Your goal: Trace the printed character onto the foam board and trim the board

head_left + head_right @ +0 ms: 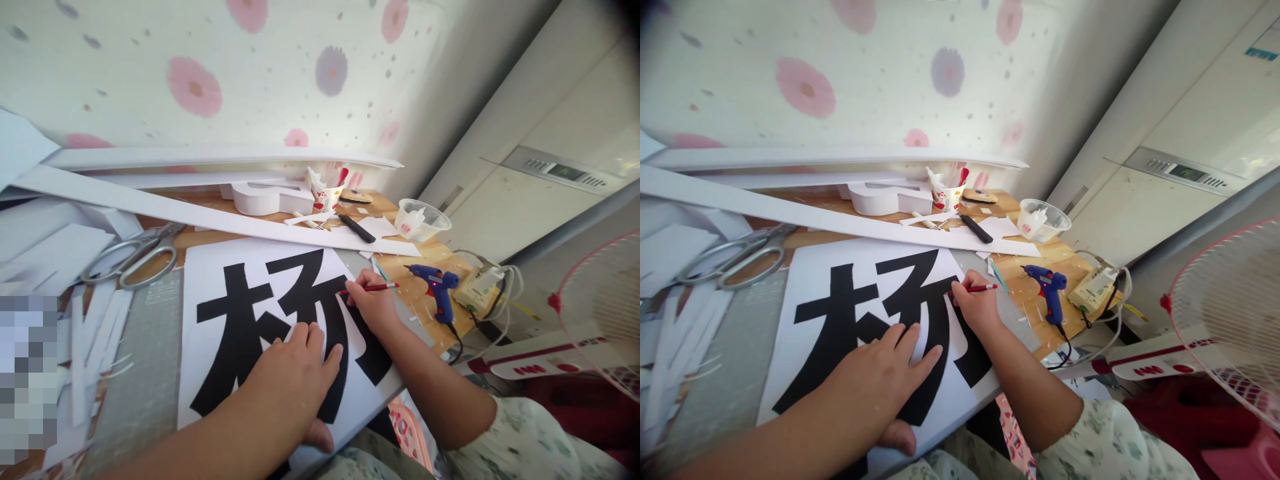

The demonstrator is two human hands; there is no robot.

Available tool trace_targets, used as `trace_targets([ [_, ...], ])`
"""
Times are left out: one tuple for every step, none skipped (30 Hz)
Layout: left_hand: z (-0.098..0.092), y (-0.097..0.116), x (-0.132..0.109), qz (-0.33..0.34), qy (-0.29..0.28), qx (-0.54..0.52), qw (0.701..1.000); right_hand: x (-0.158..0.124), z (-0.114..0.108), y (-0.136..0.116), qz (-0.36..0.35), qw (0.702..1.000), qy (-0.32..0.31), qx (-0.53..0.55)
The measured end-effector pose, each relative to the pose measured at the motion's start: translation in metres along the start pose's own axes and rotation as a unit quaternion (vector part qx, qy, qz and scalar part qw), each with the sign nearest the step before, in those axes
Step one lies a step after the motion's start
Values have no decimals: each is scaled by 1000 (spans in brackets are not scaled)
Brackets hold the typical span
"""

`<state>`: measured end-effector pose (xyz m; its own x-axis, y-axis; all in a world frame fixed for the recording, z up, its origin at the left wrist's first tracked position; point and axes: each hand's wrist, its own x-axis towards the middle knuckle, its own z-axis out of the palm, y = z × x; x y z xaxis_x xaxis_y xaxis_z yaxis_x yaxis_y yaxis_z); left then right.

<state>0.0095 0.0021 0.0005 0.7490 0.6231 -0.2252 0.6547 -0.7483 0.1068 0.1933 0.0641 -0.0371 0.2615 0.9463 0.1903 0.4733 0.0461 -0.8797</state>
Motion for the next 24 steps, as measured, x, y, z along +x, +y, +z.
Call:
trace_targets([
  [0,0,0,-1,-1,0,1000,0,0,0,-5,1000,-3,-5],
  [-1,0,0,-2,-3,0,1000,0,0,-1,-10,1000,-5,-13],
  [-2,0,0,-4,-6,-1,1000,0,0,-2,-15,1000,-5,-23],
  [-3,0,0,-5,-9,-2,1000,0,0,-3,-19,999,-5,-35],
  [-4,1,-1,-6,-11,-3,1000,0,-1,-4,-23,999,-4,-47],
  [-5,1,-1,-6,-12,-4,1000,0,-1,-5,-27,998,-2,-55],
  [-6,1,-1,-6,-12,-5,1000,-1,-1,-6,-31,998,0,-60],
  [-6,1,-1,-5,-13,-5,1000,-1,-1,-6,-32,998,3,-62],
  [-6,1,-2,-5,-14,-5,1000,-1,-2,-6,-32,998,6,-62],
  [-6,1,-2,-5,-15,-4,1000,-1,-1,-6,-31,998,9,-61],
  [-6,1,-1,-6,-16,-3,1000,-1,-1,-5,-29,998,12,-58],
  [-5,0,-1,-6,-16,-2,1000,-1,-1,-4,-26,998,13,-55],
  [-5,0,-1,-6,-14,0,1000,0,-1,-2,-23,999,14,-46],
  [-4,0,-1,-5,-10,3,1000,0,-1,-1,-18,999,14,-33],
  [-4,0,-2,-3,-6,6,1000,1,-1,0,-9,1000,14,-12],
  [-4,0,-2,-2,-2,10,1000,1,-2,1,2,1000,18,16],
  [-5,0,-3,0,1,14,1000,1,-3,0,13,998,24,49],
  [-6,0,-3,1,4,19,1000,0,-4,-1,23,996,30,84],
  [-7,-1,-4,3,6,24,1000,-3,-7,-3,30,992,33,116],
  [-8,0,-5,5,7,28,1000,-7,-9,-6,34,989,33,138],
  [-9,0,-5,6,8,33,999,-12,-13,-9,38,988,29,149],
  [-10,0,-6,8,10,37,999,-19,-17,-12,39,988,21,146],
  [-11,0,-6,10,12,40,999,-26,-21,-15,38,991,10,130],
  [-11,0,-7,10,13,44,999,-35,-25,-18,34,994,0,107],
])
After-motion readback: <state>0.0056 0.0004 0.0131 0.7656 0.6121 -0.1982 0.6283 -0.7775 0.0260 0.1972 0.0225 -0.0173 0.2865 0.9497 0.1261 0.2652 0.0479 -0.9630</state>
